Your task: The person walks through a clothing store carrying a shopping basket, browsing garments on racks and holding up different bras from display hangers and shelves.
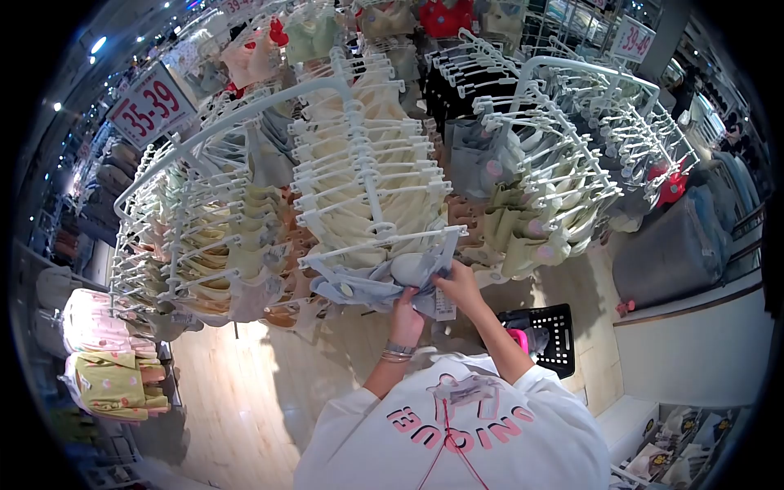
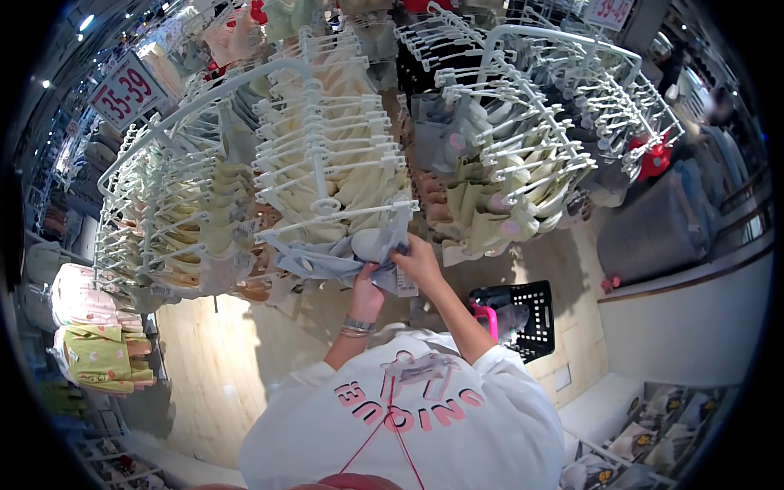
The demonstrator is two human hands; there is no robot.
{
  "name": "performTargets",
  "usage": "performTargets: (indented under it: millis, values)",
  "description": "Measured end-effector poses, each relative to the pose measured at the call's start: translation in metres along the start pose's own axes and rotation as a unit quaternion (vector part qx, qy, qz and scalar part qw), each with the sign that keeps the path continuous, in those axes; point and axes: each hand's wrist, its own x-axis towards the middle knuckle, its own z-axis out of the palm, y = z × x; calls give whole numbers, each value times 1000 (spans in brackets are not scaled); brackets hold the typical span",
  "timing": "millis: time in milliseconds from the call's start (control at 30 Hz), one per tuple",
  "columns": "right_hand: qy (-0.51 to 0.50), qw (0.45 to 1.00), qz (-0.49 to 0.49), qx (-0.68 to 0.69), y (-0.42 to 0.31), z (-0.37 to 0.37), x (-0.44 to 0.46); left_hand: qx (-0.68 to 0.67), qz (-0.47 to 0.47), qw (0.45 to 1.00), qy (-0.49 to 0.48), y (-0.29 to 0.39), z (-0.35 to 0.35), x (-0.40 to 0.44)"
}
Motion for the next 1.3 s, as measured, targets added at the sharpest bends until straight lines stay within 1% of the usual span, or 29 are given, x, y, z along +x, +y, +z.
performTargets:
  millis: [100, 200, 267, 367, 467, 567, 667, 733, 767, 800, 833, 900, 933, 967, 1033, 1100, 1133, 1167, 1200, 1233, 1267, 1300]
  values:
    - [-3, 1000, 14, 6, -2, 0, 0, 34, 33, 999, -16, 1, 3, 2]
    - [-7, 1000, 27, 12, 0, 0, -1, 11, -6, 1000, -4, 2, 3, 0]
    - [-10, 999, 31, 30, -1, -1, -1, 4, -15, 1000, -14, 3, 3, -1]
    - [-6, 999, 35, 22, -1, -2, -1, -4, -18, 999, -31, 2, -2, 1]
    - [11, 998, 3, 65, 22, 5, 0, 1, -6, 998, -57, 3, -3, -1]
    - [87, 991, -56, 82, 18, 2, -11, 9, -10, 998, -66, 3, -8, 3]
    - [176, 980, -91, -10, 24, -5, -29, 43, -26, 996, -73, 2, -12, 3]
    - [205, 973, -100, -34, 35, -11, -45, 81, -43, 991, -93, -3, -13, -2]
    - [223, 968, -102, -48, 44, -15, -55, 127, -50, 985, -103, -6, -15, -8]
    - [213, 962, -108, -132, 59, -24, -65, 173, -59, 976, -117, -9, -15, -15]
    - [220, 958, -82, -163, 66, -31, -80, 220, -68, 964, -135, -12, -13, -20]
    - [244, 942, -30, -228, 76, -46, -109, 335, -134, 929, -82, -21, -16, -32]
    - [266, 932, -25, -244, 75, -58, -123, 390, -162, 904, -58, -27, -21, -36]
    - [286, 922, -21, -260, 72, -69, -138, 401, -196, 891, -85, -36, -33, -35]
    - [334, 902, 37, -270, 82, -84, -168, 417, -263, 860, -129, -54, -52, -29]
    - [396, 901, 83, -154, 91, -95, -193, 452, -270, 838, -142, -74, -49, -27]
    - [407, 900, 106, -117, 81, -101, -200, 470, -273, 828, -142, -83, -47, -32]
    - [415, 897, 129, -78, 70, -105, -208, 506, -221, 811, -192, -97, -47, -33]
    - [428, 892, 127, -65, 70, -107, -214, 539, -166, 790, -239, -117, -46, -31]
    - [421, 896, 120, -75, 66, -108, -219, 569, -110, 764, -283, -134, -41, -32]
    - [415, 899, 113, -84, 59, -110, -223, 622, -7, 701, -349, -142, -24, -41]
    - [412, 901, 104, -91, 53, -110, -225, 662, 98, 621, -409, -145, 2, -53]
